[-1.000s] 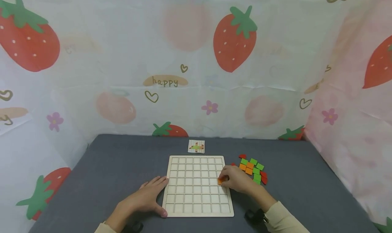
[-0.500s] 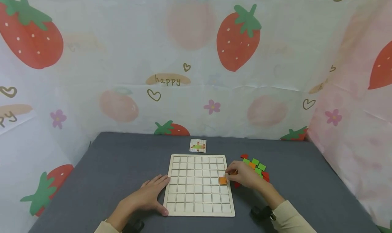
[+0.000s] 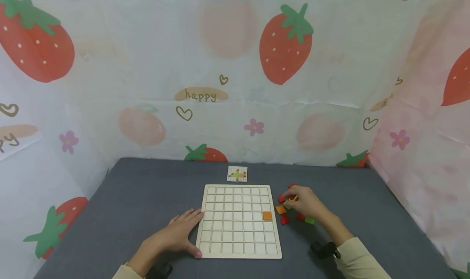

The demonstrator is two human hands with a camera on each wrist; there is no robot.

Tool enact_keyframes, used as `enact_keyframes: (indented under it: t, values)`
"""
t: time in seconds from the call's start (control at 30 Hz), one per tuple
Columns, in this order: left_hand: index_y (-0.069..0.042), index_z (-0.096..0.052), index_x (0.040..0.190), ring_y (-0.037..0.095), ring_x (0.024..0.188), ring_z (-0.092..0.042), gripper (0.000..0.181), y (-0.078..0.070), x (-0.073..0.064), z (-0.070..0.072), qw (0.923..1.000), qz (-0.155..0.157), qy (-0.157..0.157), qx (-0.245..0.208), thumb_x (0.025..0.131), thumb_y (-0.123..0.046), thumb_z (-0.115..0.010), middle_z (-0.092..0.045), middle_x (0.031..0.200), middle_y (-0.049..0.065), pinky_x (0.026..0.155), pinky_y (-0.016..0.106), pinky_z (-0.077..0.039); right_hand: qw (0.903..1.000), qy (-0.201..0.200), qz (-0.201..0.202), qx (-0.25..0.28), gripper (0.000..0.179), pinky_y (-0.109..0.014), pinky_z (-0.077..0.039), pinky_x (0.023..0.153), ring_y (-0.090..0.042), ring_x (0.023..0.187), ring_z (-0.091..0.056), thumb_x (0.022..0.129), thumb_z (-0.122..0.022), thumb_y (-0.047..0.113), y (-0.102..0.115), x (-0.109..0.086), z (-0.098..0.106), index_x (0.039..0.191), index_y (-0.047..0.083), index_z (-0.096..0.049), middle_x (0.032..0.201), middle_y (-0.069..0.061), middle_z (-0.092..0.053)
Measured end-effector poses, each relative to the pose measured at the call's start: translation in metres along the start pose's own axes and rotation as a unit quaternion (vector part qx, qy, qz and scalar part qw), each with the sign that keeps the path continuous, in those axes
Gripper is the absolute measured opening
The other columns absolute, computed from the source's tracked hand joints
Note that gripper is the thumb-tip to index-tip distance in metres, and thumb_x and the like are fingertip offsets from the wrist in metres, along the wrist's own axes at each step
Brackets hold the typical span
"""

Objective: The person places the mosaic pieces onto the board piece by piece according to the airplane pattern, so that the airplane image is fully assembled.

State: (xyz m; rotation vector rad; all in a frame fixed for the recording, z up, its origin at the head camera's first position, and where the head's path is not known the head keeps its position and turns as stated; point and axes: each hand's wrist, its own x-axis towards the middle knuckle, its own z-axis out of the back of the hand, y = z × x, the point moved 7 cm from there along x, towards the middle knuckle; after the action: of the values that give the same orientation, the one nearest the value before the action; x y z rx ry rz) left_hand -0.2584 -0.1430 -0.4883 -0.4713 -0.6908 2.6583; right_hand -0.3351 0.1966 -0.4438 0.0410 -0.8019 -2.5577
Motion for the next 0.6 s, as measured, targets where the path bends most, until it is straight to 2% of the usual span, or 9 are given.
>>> enact_keyframes:
  t: [0.33, 0.6]
  values:
    - [-0.002, -0.035, 0.149, 0.041, 0.147, -0.022, 0.113, -0.001, -0.001, 0.0, 0.9999, -0.01, 0.002, -0.002, 0.06, -0.045, -0.089, -0.032, 0.157, 0.017, 0.111, 0.068, -0.018, 0.9991, -0.021, -0.036, -0.009, 0.02, -0.031, -0.05, 0.072, -0.019, 0.09, -0.058, 0.091, -0.067, 0.015, -0.016, -0.003, 0.015, 0.107, 0.003, -0.073, 0.101, -0.006, -0.067]
    - [-0.001, -0.035, 0.149, 0.043, 0.147, -0.022, 0.113, -0.002, -0.001, 0.001, 0.9999, -0.016, 0.003, -0.002, 0.06, -0.044, -0.089, -0.032, 0.157, 0.019, 0.111, 0.069, -0.018, 0.998, -0.036, -0.05, -0.016, 0.021, -0.038, -0.053, 0.076, -0.022, 0.091, -0.06, 0.091, -0.066, 0.013, -0.03, -0.012, 0.029, 0.109, 0.002, -0.071, 0.103, -0.01, -0.068]
